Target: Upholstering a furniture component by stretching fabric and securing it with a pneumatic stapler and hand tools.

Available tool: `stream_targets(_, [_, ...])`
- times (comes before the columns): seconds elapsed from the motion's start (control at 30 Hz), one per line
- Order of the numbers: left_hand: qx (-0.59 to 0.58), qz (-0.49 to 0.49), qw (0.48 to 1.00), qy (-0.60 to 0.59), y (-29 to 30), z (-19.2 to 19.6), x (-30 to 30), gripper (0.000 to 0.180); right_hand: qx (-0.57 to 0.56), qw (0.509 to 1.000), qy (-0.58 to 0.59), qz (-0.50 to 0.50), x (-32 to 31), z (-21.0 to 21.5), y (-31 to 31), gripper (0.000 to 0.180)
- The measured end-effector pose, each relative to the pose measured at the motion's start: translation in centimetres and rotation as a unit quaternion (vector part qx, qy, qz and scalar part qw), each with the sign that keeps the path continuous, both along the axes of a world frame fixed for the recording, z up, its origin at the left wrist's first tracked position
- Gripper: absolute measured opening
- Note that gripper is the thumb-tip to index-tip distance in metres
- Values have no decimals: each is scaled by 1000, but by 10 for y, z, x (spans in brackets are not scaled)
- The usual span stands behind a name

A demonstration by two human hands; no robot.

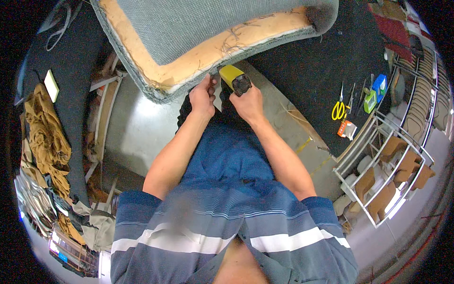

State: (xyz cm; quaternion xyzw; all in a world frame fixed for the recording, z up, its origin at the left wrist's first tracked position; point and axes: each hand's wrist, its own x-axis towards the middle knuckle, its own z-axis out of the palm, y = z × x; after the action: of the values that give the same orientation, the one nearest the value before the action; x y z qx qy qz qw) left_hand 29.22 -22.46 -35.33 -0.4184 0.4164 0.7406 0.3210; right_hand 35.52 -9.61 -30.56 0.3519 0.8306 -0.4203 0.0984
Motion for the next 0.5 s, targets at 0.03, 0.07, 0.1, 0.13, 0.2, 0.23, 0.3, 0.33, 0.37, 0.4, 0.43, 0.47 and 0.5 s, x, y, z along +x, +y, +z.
stream_targets(0.03, [-1,-9,1000,3,-2,0,0,18,-13,1000,15,-1,2,-4,2,32])
stream_targets(0.07, [-14,-9,1000,5,-1,-1,0,16,-14,1000,16,0,4,-6,1,32])
stream_targets(0.1, [-15,-9,1000,5,-1,-3,0,16,-14,999,32,16,5,-7,0,31])
stream_targets(0.13, [-13,-8,1000,9,-2,-5,0,16,-14,998,47,32,6,-9,-1,30])
stream_targets(0.2, [-9,-9,1000,10,-2,-4,1,15,-6,998,56,32,6,-9,-6,30])
stream_targets(0.23, [-6,-10,1000,12,-3,-3,2,15,4,997,65,32,6,-9,-8,30])
stream_targets(0.3, [-2,-10,1000,14,-3,-5,2,16,1,997,77,30,5,-8,-10,30])
stream_targets(0.33, [-1,-13,1000,16,-3,-6,1,16,-1,996,89,28,4,-8,-11,30])
stream_targets(0.37, [-1,-17,1000,16,-4,-7,2,16,-1,996,88,27,2,-4,-13,30])
stream_targets(0.4, [-1,-17,1000,15,-7,-7,3,16,-2,998,57,22,-1,2,-15,30])
stream_targets(0.43, [-3,-15,1000,11,-10,-7,4,17,-2,1000,27,16,-3,5,-17,30])
stream_targets(0.47, [-3,-14,1000,8,-10,-4,2,17,-1,999,28,15,-3,5,-17,30])
stream_targets(0.5, [-2,-15,1000,10,-11,0,1,17,2,1000,27,12,-2,4,-16,30])
